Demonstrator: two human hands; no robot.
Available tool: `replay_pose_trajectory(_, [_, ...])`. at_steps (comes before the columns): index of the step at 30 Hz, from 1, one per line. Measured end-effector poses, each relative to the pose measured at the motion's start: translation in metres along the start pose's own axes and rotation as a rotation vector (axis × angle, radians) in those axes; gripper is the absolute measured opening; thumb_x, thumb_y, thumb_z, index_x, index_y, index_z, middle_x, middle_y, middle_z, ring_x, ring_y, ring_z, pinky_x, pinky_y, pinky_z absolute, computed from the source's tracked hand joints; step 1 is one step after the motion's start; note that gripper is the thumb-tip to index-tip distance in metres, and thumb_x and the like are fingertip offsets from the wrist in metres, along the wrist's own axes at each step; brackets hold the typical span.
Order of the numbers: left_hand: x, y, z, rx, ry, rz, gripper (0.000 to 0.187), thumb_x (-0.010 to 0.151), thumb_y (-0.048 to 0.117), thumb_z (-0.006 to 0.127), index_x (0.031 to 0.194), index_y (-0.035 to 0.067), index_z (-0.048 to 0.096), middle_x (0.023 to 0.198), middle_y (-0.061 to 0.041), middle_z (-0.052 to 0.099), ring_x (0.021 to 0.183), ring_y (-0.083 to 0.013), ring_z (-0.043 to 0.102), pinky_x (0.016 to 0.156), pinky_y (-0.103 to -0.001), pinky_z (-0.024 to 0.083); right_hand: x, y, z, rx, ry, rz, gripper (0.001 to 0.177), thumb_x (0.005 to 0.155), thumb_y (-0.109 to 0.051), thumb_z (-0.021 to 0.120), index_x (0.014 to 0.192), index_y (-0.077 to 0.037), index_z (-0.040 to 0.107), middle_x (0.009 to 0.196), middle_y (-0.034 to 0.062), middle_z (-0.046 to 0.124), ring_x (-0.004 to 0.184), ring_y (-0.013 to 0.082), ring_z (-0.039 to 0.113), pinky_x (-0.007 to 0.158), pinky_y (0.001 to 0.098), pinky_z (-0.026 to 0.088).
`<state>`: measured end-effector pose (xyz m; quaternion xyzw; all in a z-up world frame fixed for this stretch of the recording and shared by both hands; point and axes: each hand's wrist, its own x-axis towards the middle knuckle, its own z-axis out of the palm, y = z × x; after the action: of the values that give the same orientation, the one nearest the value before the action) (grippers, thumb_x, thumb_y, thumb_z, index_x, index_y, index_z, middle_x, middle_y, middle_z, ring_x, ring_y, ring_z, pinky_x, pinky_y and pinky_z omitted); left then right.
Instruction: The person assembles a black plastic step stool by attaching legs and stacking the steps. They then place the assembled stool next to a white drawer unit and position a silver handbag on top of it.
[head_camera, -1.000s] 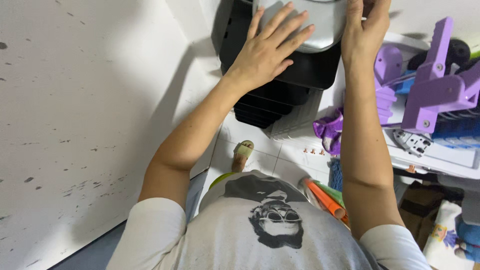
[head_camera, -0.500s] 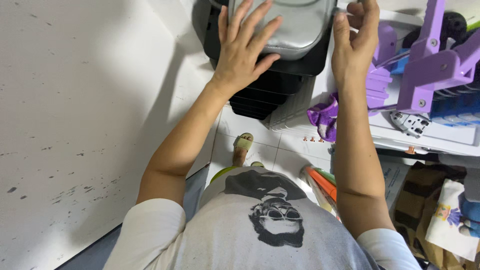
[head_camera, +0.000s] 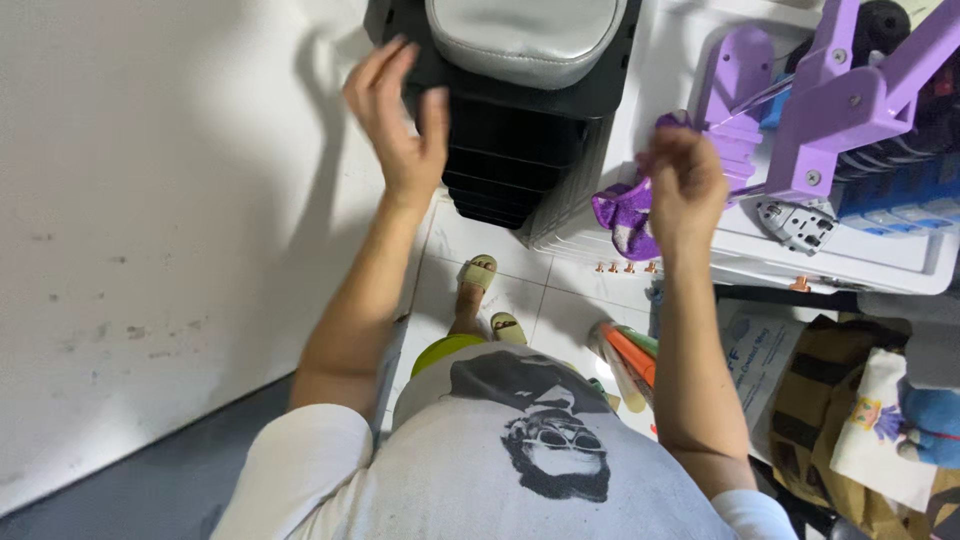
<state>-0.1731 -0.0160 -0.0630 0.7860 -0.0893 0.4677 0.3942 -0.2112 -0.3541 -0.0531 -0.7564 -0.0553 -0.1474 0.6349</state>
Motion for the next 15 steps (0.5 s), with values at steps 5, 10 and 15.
replay_pose_trajectory(5, [-0.093,-0.062,0.019,-0.329,0.187,-0.751,0.049,0.091,-0.009,0.055,0.137,0.007,0.054,0.134,-0.01,0.056,0.123,-0.0239,0.053,0.109,-0.038,0.045,-0.021,0.035,0.012,-0.081,-0.158,0.182,0.051,0.092,0.013,0.051,0.142,0.003,0.051,0.138,0.0213,0.063,0.127,0.029,0.066,0.11,0.0382,0.054])
replay_pose_trajectory(10, [-0.118,-0.152,0.057,-0.458,-0.221,-1.119,0.078,0.075,-0.015,0.057,0.148,0.008,0.043,0.133,-0.01,0.055,0.114,-0.0204,0.057,0.09,-0.029,0.052,-0.003,0.077,0.042,-0.228,-0.203,0.303,0.085,0.088,0.006,0.066,0.159,0.0,0.02,0.159,0.0273,0.034,0.143,0.0381,0.043,0.112,0.0412,0.047])
replay_pose_trajectory(15, [-0.079,-0.17,0.08,-0.456,-0.492,-1.107,0.099,0.06,-0.015,0.061,0.151,0.005,0.029,0.133,-0.016,0.058,0.112,-0.0274,0.06,0.083,-0.04,0.056,0.041,0.123,0.067,0.056,-0.064,0.336,0.092,0.08,0.01,0.063,0.16,-0.008,0.021,0.155,0.0172,0.041,0.132,0.0281,0.052,0.1,0.0363,0.052])
